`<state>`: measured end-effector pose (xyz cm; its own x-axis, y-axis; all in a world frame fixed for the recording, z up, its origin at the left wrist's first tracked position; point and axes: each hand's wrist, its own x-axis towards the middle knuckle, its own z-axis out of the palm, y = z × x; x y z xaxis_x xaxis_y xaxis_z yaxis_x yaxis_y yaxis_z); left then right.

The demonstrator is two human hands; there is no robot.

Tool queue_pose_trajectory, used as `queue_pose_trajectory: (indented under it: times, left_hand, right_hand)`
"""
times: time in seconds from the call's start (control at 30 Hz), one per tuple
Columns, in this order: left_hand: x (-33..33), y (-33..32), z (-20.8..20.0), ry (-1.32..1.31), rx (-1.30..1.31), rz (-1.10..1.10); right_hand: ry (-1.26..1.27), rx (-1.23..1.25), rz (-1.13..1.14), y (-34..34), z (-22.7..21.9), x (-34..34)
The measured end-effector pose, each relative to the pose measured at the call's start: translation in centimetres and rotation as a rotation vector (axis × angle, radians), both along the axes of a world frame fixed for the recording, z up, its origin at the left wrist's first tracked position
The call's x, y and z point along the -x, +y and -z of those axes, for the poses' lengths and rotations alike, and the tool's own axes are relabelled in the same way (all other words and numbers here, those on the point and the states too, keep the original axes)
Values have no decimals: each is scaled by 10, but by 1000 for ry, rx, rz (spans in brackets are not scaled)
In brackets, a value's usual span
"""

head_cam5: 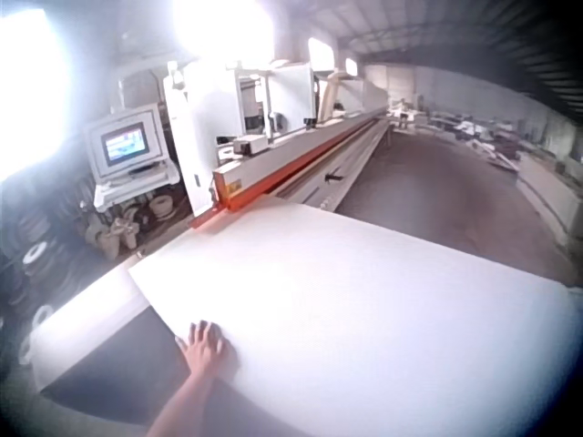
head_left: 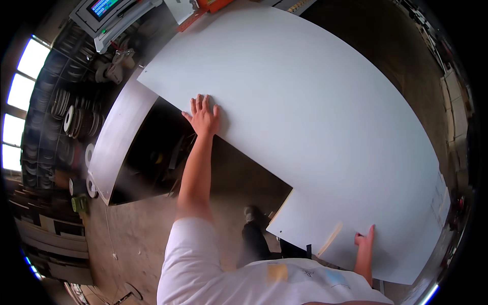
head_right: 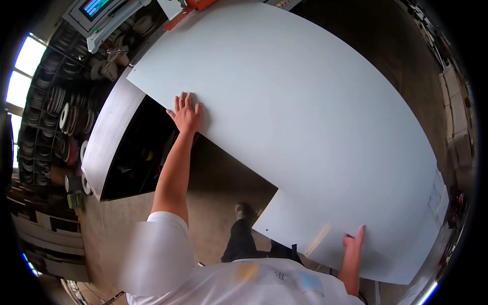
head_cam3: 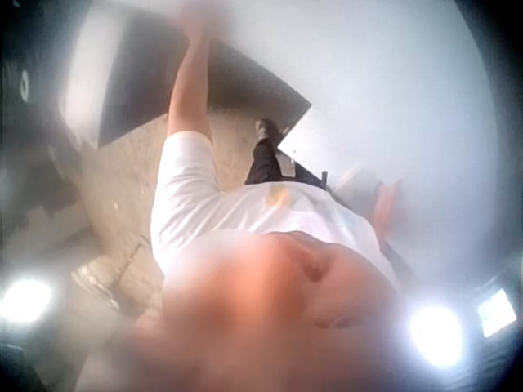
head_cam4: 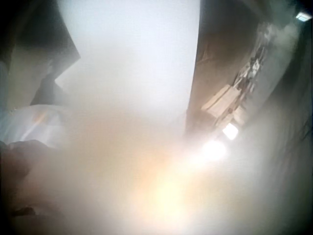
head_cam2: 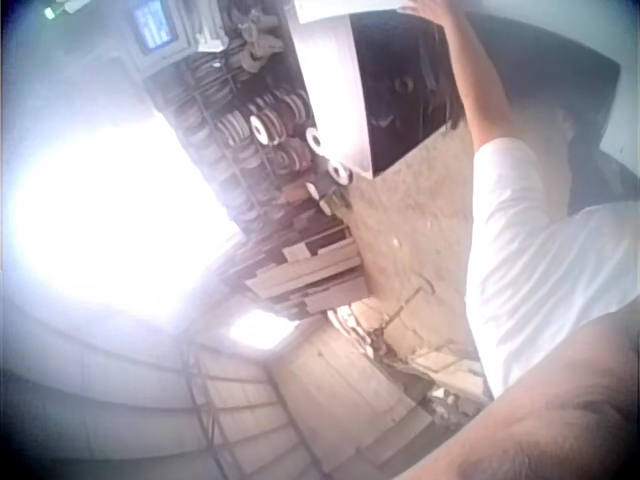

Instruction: The person repeatedly picks up large white panels from a pile on the floor and places them onto a machine table. The person handles the panels one at a time, lifting them and positioning them on the table surface.

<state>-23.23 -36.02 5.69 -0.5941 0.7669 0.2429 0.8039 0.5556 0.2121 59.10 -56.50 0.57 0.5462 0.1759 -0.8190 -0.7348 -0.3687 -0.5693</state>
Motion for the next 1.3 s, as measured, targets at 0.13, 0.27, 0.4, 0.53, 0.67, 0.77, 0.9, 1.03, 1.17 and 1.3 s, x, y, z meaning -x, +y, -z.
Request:
queue_pose_trajectory:
  times: [0.13,0.27,0.4,0.53,0.67,0.77,0.9,1.03,1.17,1.3]
  left_hand:
    - [-7,33,2,17,-14,6]
    - [-17,67,1,15,0,19]
    - [-35,107,-8,-53,-19,95]
    - [-17,107,-2,-119,21,295]
    - [-30,39,16,-120,-277,613]
    - [-38,-48,59,-320,-265,833]
    - [53,-229,292,257,698,1307]
    - [69,-310,222,-488,1189,925]
    - [64,-277,170,-579,1084,1042]
    - [61,-213,116,-599,830,1062]
  right_hand:
    - [-42,20,115,44,4,14]
    - [-37,-125,161,74,6,30]
    - [24,-442,-265,59,20,24]
    - [-23,-386,-267,81,-37,179]
    - [4,-667,-439,73,-174,322]
    - [-160,-1083,-838,49,-291,369]
    - [-71,-1879,-1148,35,-430,433]
    - [48,-2188,-1291,-4,-481,463]
    - [-510,-2760,-800,-36,-487,506]
    - [66,-2238,-948,-112,-493,499]
